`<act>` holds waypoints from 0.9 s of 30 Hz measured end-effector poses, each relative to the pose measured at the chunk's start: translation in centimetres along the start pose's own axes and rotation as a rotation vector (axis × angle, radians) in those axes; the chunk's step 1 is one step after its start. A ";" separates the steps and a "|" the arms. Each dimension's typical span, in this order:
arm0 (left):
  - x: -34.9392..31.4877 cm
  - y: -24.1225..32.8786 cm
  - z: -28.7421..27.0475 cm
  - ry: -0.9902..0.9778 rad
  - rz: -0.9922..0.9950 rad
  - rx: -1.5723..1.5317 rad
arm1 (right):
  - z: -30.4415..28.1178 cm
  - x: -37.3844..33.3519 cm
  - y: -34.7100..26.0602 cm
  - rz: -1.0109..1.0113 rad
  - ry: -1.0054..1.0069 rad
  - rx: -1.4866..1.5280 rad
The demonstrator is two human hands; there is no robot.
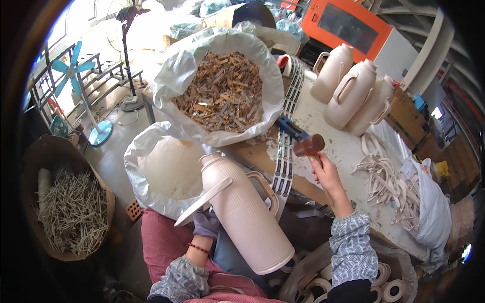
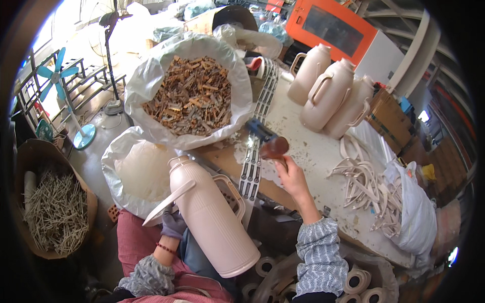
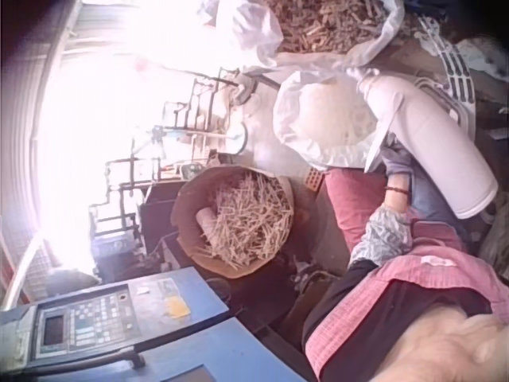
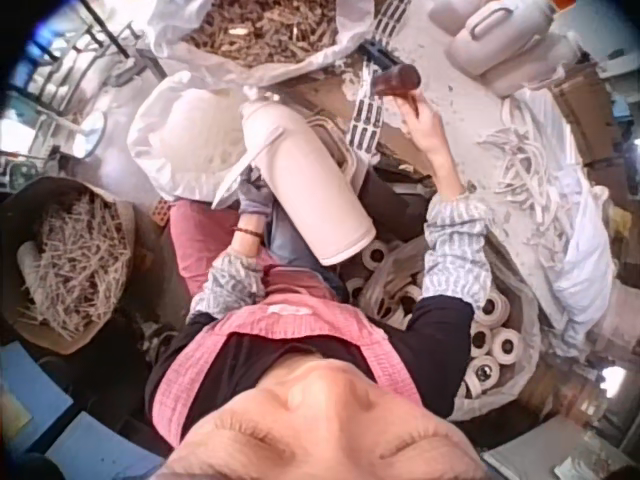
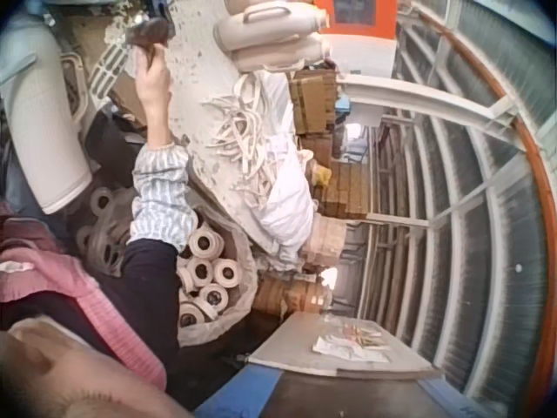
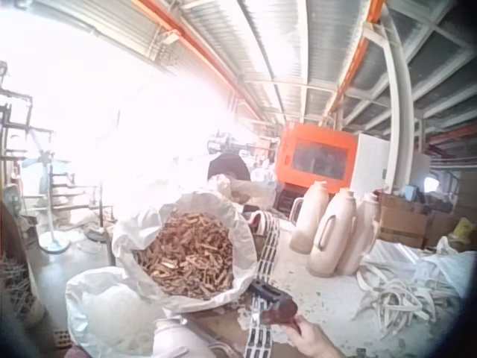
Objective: The person sits on the floor and assembles white thermos bottles by attaching handles, applying labels, and wrapping tape around the bodies. They repeatedly pick up bottles, affix parts, and place finished units on a nearby table.
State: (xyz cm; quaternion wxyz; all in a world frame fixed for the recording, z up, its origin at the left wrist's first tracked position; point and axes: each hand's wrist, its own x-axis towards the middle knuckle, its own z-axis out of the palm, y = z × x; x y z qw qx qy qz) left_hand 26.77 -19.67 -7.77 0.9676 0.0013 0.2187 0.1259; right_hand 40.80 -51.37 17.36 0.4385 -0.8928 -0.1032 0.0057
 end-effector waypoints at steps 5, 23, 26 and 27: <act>-1.3 0.6 0.5 0.068 -0.072 -0.125 | 3.1 -1.2 -5.8 -0.203 -0.099 -0.144; -2.2 -3.6 3.7 -0.035 -0.077 -0.137 | 2.8 -1.2 -7.9 -0.234 -0.134 -0.279; -2.7 -3.8 4.6 -0.089 -0.069 -0.107 | 1.0 -2.3 -8.9 -0.241 0.020 -0.280; -3.0 -3.8 4.8 -0.135 -0.058 -0.103 | 0.9 -2.7 -9.1 -0.257 0.032 -0.259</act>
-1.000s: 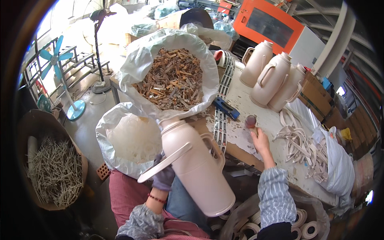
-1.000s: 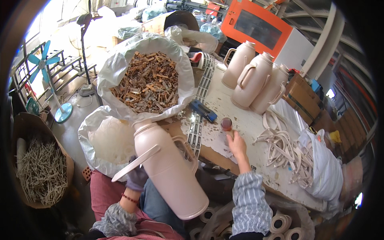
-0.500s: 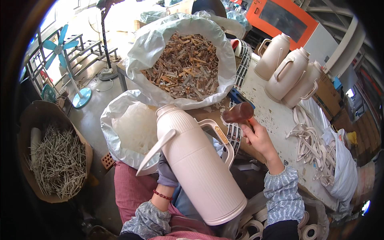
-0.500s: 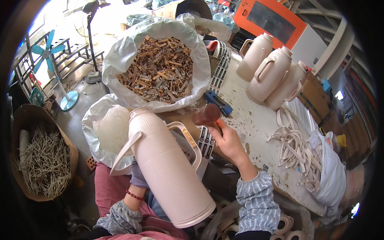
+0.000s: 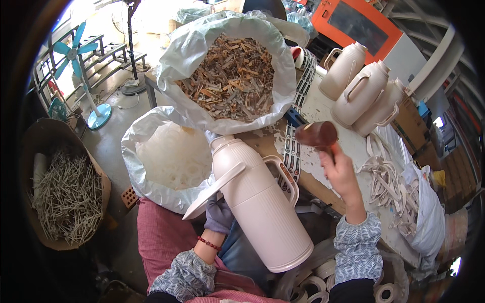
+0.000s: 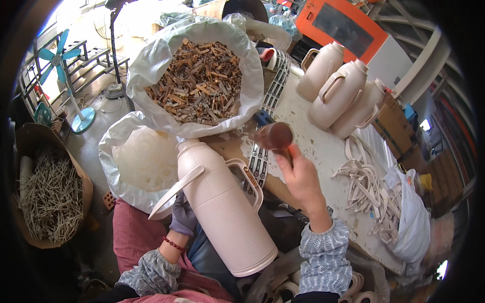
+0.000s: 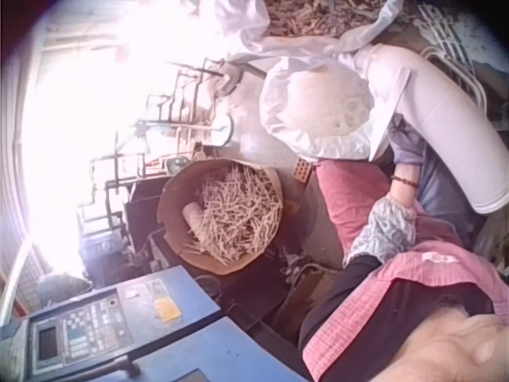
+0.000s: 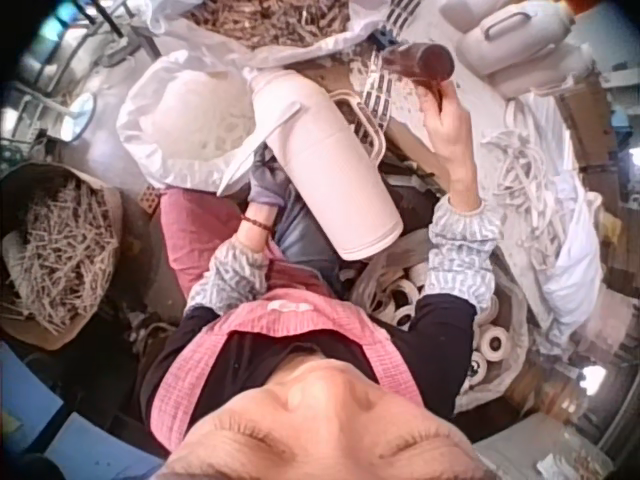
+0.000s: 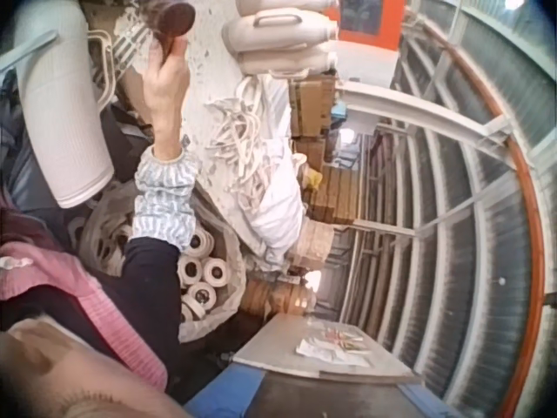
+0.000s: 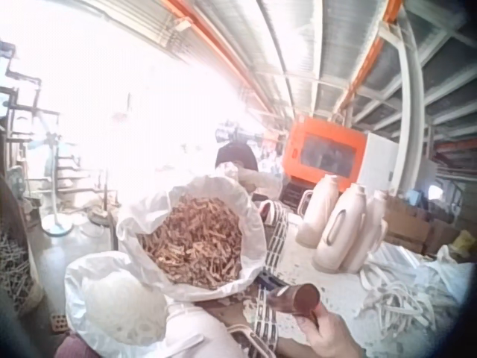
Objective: The person sits on the floor and assembles white thermos bottles by attaching handles, applying labels, and wrapping tape around the bodies. They repeatedly pick up bottles, affix parts, and place finished units on a nearby table.
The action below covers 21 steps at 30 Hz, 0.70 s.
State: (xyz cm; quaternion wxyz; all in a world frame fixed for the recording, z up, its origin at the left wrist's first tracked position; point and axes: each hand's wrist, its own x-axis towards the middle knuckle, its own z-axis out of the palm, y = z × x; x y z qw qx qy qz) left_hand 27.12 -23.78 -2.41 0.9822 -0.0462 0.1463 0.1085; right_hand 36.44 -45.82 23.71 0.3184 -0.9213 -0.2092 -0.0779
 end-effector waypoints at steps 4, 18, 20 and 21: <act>-0.2 -0.2 -0.1 -0.057 0.024 -0.084 | 2.3 -1.2 0.9 -0.020 -0.117 -0.287; -4.5 3.2 6.9 -0.467 0.997 1.653 | 2.1 -4.6 8.5 -0.236 0.154 -0.153; -5.8 2.2 9.8 -0.498 1.014 1.622 | 3.1 -7.3 5.2 -0.183 -0.245 0.395; -6.3 1.8 11.1 -0.438 0.886 1.425 | 3.6 -7.3 4.0 -0.073 -0.182 0.483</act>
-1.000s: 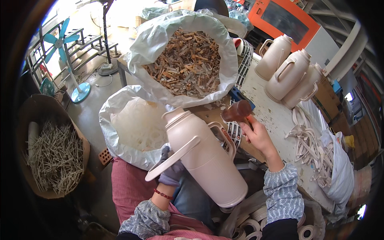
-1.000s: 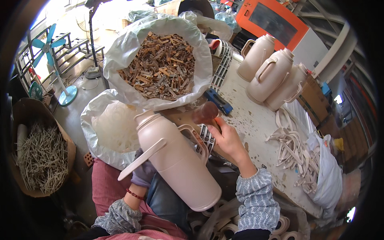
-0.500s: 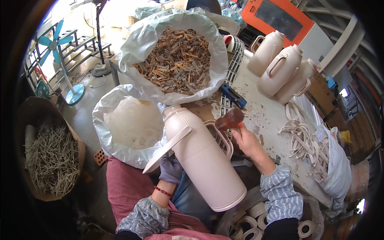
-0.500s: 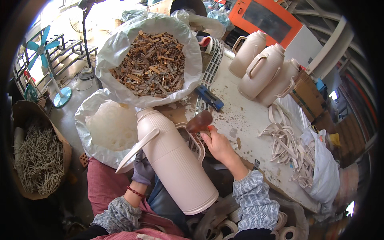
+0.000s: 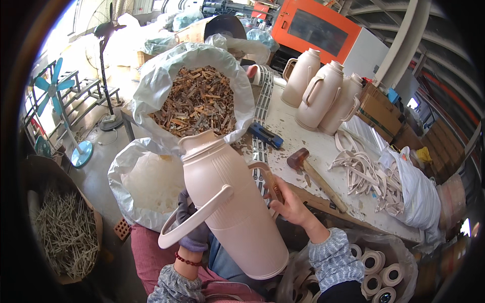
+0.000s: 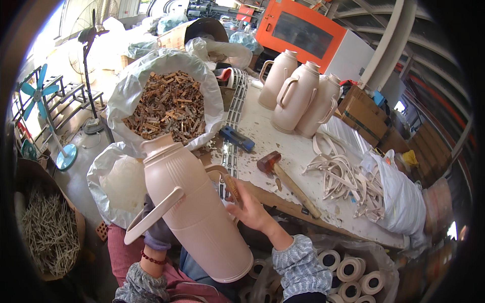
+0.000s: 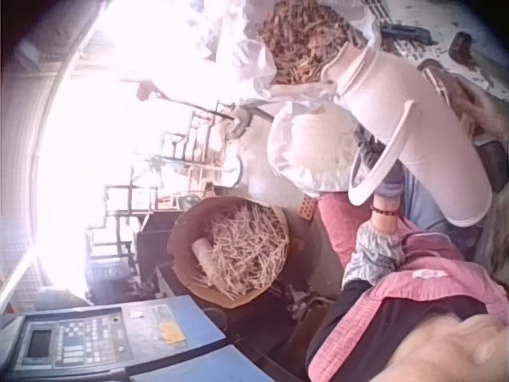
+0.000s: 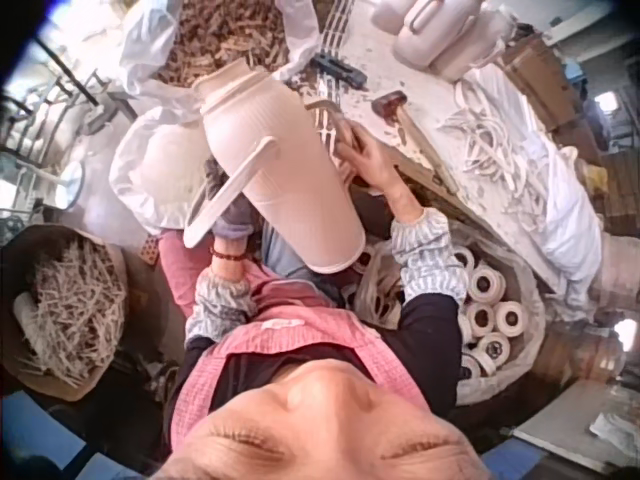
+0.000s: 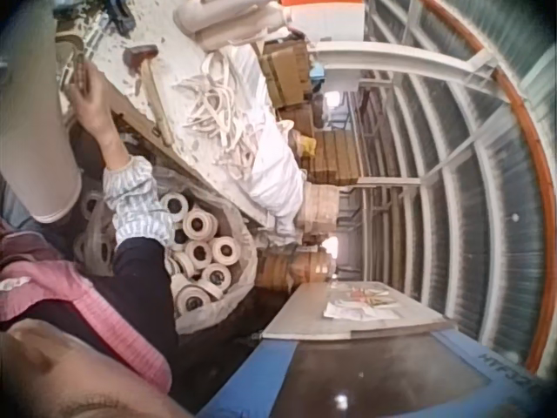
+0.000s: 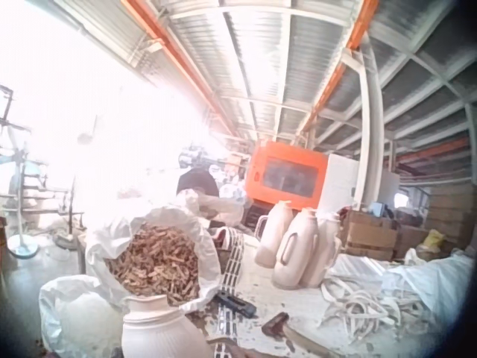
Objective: The person sits on the floor and assembles white thermos bottles by attaching handles, applying labels, and wrapping tape around the bodies. They repeatedly pick up bottles, affix parts, and place finished units on a nearby table.
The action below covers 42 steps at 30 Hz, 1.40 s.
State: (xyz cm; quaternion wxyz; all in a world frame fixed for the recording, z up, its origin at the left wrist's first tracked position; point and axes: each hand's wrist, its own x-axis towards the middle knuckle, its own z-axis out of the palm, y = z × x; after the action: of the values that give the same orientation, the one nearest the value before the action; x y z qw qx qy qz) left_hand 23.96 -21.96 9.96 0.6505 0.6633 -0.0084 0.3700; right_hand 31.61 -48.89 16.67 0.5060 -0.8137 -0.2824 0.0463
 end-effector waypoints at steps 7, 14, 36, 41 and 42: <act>2.4 3.3 -2.6 -0.890 0.254 0.168 | -6.9 4.8 -2.7 0.006 0.592 0.641; -2.0 1.1 -11.4 -0.942 -0.043 0.418 | -22.1 9.3 3.3 -0.350 1.050 0.211; -3.0 1.6 -15.6 -0.704 -0.121 0.726 | -1.7 7.3 6.3 -0.232 0.272 -0.714; -5.5 2.0 -21.1 -0.479 -0.218 0.682 | 4.2 4.7 7.5 -0.280 0.264 -0.942; -7.0 2.1 -23.4 -0.427 -0.347 0.758 | 4.2 4.8 8.0 -0.322 0.305 -0.969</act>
State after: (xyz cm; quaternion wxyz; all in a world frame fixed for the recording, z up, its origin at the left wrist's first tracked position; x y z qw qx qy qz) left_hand 6.64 -5.23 5.45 0.3982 0.9070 0.1048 0.0882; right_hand 37.38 -45.74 8.89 0.1082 -0.8980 -0.3158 -0.2866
